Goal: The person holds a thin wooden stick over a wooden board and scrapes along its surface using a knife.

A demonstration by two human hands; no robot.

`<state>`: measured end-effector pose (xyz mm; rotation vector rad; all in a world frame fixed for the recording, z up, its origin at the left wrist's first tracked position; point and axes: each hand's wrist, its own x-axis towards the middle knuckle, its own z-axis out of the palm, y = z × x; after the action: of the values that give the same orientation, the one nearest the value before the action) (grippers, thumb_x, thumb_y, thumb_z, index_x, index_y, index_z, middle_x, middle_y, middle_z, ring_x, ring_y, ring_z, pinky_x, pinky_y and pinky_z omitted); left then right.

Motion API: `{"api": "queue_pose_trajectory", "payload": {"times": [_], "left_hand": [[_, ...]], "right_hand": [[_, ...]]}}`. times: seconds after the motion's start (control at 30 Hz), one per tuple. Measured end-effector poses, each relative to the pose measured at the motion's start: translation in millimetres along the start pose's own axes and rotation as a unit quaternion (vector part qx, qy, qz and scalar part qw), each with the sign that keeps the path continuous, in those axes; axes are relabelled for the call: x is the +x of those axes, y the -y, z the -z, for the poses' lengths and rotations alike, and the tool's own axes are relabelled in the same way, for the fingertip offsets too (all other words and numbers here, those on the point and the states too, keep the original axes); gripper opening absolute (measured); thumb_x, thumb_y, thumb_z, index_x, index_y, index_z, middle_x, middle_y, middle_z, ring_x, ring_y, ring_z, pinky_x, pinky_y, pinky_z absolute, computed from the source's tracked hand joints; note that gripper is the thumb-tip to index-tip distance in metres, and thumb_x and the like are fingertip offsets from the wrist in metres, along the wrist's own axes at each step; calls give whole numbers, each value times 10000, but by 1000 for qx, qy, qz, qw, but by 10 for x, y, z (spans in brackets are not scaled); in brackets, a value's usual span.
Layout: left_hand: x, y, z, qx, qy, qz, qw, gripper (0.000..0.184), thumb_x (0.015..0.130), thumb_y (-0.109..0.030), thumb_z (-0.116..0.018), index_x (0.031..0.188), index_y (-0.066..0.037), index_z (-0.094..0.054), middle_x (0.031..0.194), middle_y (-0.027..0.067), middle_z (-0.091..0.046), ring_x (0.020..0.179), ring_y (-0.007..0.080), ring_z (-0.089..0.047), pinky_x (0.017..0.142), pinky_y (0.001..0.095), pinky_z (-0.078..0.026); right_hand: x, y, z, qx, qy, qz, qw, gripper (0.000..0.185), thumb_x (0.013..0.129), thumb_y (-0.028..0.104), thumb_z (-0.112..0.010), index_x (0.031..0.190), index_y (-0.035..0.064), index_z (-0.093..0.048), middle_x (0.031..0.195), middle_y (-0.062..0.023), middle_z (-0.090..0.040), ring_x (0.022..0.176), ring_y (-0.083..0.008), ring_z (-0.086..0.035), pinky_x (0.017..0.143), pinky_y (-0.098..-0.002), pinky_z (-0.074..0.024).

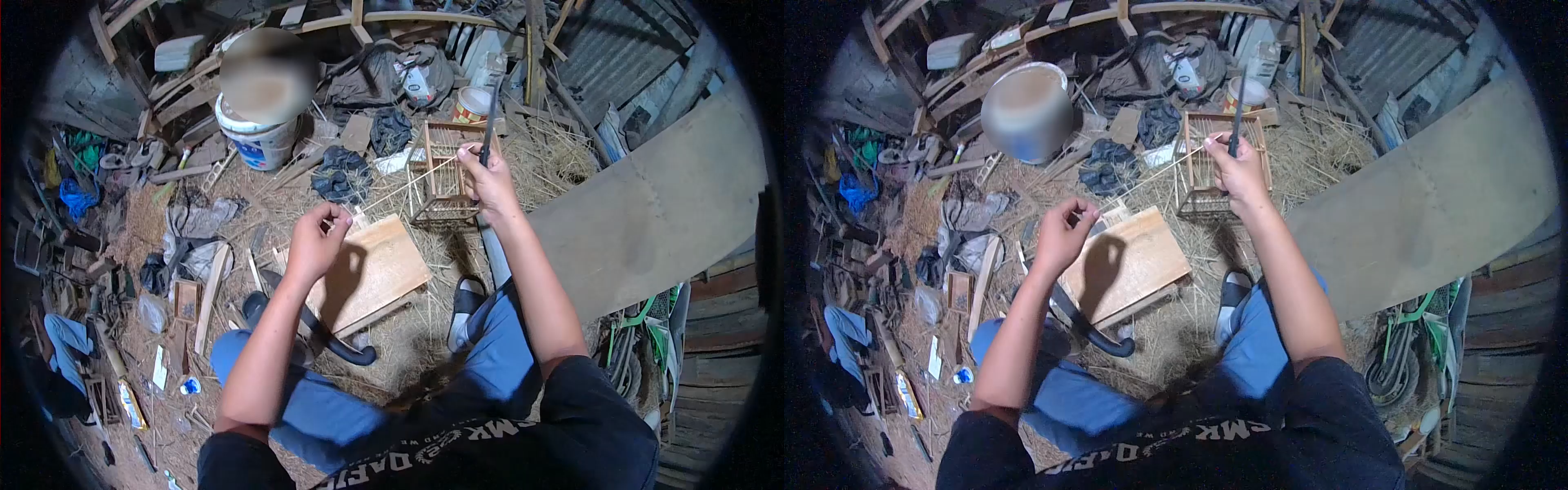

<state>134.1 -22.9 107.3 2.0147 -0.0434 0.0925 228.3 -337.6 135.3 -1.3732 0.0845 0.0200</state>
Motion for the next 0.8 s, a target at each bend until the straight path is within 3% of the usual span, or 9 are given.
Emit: {"api": "queue_pose_trajectory", "payload": {"times": [0.1, 0.23, 0.3, 0.33, 0.43, 0.5, 0.63, 0.73, 0.8], "left_hand": [[42, 270, -45, 41, -9, -23, 999, 164, 938, -153, -712, 934, 10, -704, 785, 112, -683, 695, 171, -609, 676, 328, -497], [-27, 902, -87, 94, 15, -34, 995, 198, 942, -188, -700, 931, 10, -697, 875, 207, -699, 801, 347, -684, 740, 425, -532], [-197, 1303, -48, 124, 53, -4, 991, 200, 939, -191, -702, 915, 8, -686, 879, 205, -679, 802, 358, -671, 740, 437, -529], [-312, 1442, -25, 124, 54, 2, 991, 200, 939, -191, -702, 915, 8, -686, 879, 205, -679, 802, 358, -671, 740, 437, -529], [-585, 1655, 16, 150, 91, -52, 983, 186, 931, -175, -695, 893, 4, -663, 882, 199, -647, 824, 380, -654, 748, 453, -521], [-765, 1655, -13, 150, 93, -53, 983, 183, 918, -166, -694, 873, 3, -642, 874, 193, -621, 847, 397, -640, 762, 466, -514], [-957, 1651, -124, 170, 76, -24, 982, 167, 903, -161, -692, 871, -4, -643, 897, 196, -628, 871, 409, -644, 780, 481, -518], [-1022, 1637, -249, 168, 69, 0, 983, 154, 897, -144, -696, 867, -1, -648, 892, 195, -627, 865, 405, -647, 776, 478, -521], [-1064, 1577, -313, 167, 59, 14, 984, 160, 896, -141, -699, 855, 4, -644, 874, 195, -622, 856, 396, -648, 764, 462, -518]], "right_hand": [[89, -199, 142, -95, 9, -34, 995, 163, 968, 202, -755, 1072, 105, -675, 796, 68, -593, 543, -29, -457, 452, -244, -327], [21, -516, 300, -246, 20, -76, 966, 256, 1005, 318, -702, 1098, 82, -677, 899, -3, -698, 647, -63, -548, 547, -240, -404], [-106, -759, 342, -260, -25, -85, 962, 318, 1035, 386, -634, 1080, 72, -661, 847, -9, -678, 631, -84, -533, 555, -253, -405], [-316, -827, 289, -250, -35, -102, 962, 355, 1045, 420, -600, 1139, 79, -626, 725, 14, -597, 485, -74, -418, 428, -272, -304], [-900, -1384, 124, -255, -49, -130, 957, 297, 1077, 349, -554, 1148, 69, -624, 731, 2, -593, 482, -94, -424, 429, -277, -330], [-1112, -2031, 181, -205, 45, -146, 967, 276, 1094, 308, -513, 1102, 68, -650, 716, 5, -581, 502, -102, -454, 446, -291, -372], [-1651, -2273, -91, -364, 38, -62, 929, 322, 1082, 291, -494, 995, 47, -684, 701, -6, -578, 598, -117, -537, 567, -320, -446], [-1782, -2675, -52, -348, -29, -81, 933, 361, 1064, 317, -490, 946, 40, -689, 730, -88, -642, 639, -228, -615, 620, -397, -485], [-1858, -2784, -19, -470, -82, -30, 878, 411, 1057, 349, -479, 920, 16, -676, 786, -193, -681, 740, -371, -668, 695, -469, -500]]}}
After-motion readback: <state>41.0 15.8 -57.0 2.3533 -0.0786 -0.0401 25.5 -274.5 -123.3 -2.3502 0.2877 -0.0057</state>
